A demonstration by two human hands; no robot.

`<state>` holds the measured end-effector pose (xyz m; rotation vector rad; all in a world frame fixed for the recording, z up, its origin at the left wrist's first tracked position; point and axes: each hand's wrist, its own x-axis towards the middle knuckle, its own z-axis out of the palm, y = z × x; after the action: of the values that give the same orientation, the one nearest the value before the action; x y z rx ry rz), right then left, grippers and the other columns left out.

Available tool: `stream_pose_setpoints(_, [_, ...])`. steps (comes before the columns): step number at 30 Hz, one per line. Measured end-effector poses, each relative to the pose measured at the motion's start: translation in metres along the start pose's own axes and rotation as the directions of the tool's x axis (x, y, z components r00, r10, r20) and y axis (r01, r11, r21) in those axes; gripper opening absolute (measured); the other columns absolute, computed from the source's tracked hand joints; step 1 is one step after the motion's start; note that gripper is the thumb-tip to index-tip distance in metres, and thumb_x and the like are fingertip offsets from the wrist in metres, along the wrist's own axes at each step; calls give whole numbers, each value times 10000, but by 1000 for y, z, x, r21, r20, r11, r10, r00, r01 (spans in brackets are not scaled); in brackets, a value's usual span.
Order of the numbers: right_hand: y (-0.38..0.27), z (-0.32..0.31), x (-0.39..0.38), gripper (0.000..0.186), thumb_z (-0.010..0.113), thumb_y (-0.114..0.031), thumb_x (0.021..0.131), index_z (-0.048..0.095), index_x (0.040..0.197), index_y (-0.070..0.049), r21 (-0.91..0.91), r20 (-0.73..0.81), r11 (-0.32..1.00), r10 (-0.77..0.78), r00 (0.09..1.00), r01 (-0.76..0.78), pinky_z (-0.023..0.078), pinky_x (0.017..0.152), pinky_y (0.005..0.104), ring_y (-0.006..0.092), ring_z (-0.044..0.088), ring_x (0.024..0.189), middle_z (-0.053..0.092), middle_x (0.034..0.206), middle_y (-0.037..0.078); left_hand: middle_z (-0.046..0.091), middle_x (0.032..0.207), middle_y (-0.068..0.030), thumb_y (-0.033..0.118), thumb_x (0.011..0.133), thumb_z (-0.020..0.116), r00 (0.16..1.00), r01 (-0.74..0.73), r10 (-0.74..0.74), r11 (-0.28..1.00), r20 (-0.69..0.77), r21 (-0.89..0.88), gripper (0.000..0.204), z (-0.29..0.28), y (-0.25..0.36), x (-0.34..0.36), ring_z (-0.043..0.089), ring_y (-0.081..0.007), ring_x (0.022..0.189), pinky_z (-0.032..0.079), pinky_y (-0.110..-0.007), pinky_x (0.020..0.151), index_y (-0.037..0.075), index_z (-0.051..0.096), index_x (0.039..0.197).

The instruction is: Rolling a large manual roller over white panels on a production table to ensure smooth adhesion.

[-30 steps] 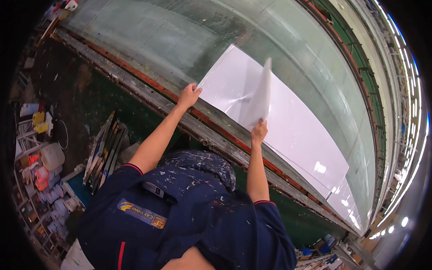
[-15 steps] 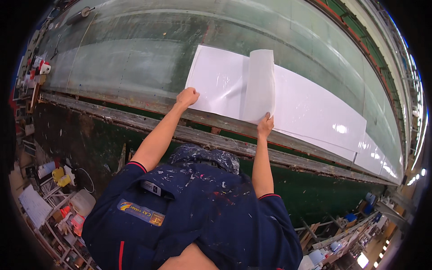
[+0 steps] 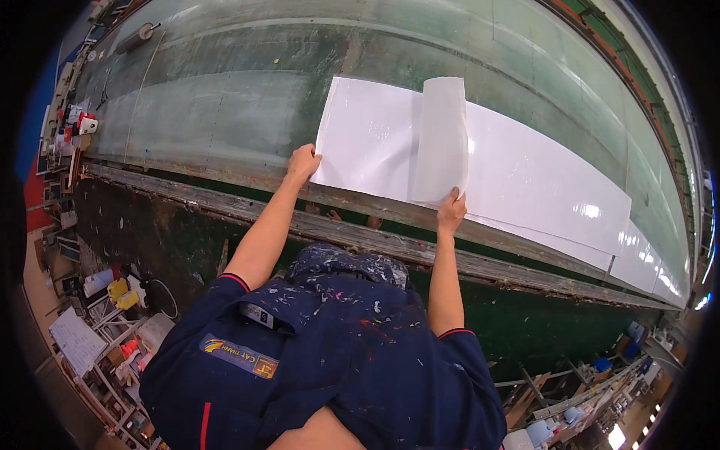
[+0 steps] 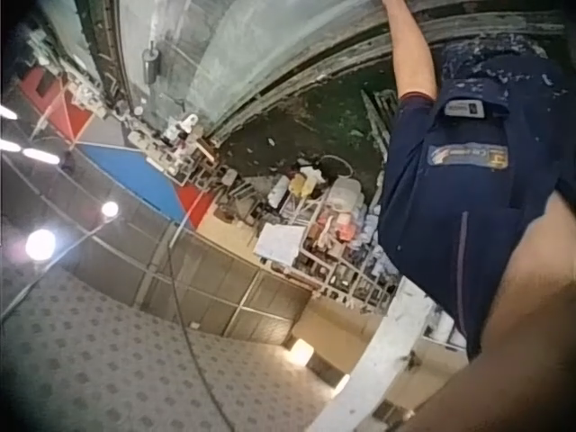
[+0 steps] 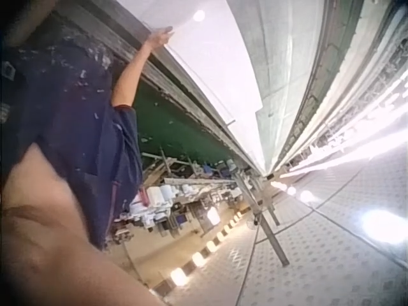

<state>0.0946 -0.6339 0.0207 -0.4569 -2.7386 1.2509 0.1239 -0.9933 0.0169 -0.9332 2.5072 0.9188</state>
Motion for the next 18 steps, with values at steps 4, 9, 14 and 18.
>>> stream_pose_setpoints(4, [2, -1, 6, 367, 404, -284, 918, 540, 1052, 29, 1, -10, 1000, -10, 1000, 10, 420, 709, 440, 444, 553, 828, 599, 848, 262, 623, 772, -159, 246, 734, 668, 971, -230, 239, 947, 17, -226, 286, -22, 19, -3, 604, -283, 729, 462, -372, 665, -3, 557, 821])
stream_pose_setpoints(9, [-1, -3, 4, 370, 398, -293, 920, 538, 1051, 23, -24, 97, 999, 25, 995, -23, 416, 683, 455, 446, 554, 800, 596, 805, 260, 603, 684, -105, 222, 721, 686, 975, -224, 218, 942, -50, -252, 258, -28, -6, -5, 556, -206, 609, 453, -322, 609, -2, 565, 770])
stream_pose_setpoints(14, [20, 10, -3, 406, 399, -336, 921, 534, 1102, 2, -306, 202, 895, -272, 941, 324, 329, 955, 491, 397, 468, 1100, 543, 1108, 245, 627, 718, -128, 256, 712, 690, 985, -123, 103, 982, -139, -147, 266, -2, -17, 3, 602, -266, 685, 462, -349, 640, 11, 593, 749])
stream_pose_setpoints(18, [-5, 28, -21, 415, 403, -320, 917, 504, 1169, -6, -259, 497, 776, -404, 768, 576, 155, 1027, 580, 362, 328, 1250, 454, 1264, 196, 645, 824, -127, 307, 735, 668, 993, 25, -28, 999, -119, -20, 262, 1, -13, -4, 613, -298, 804, 471, -390, 712, 55, 618, 786])
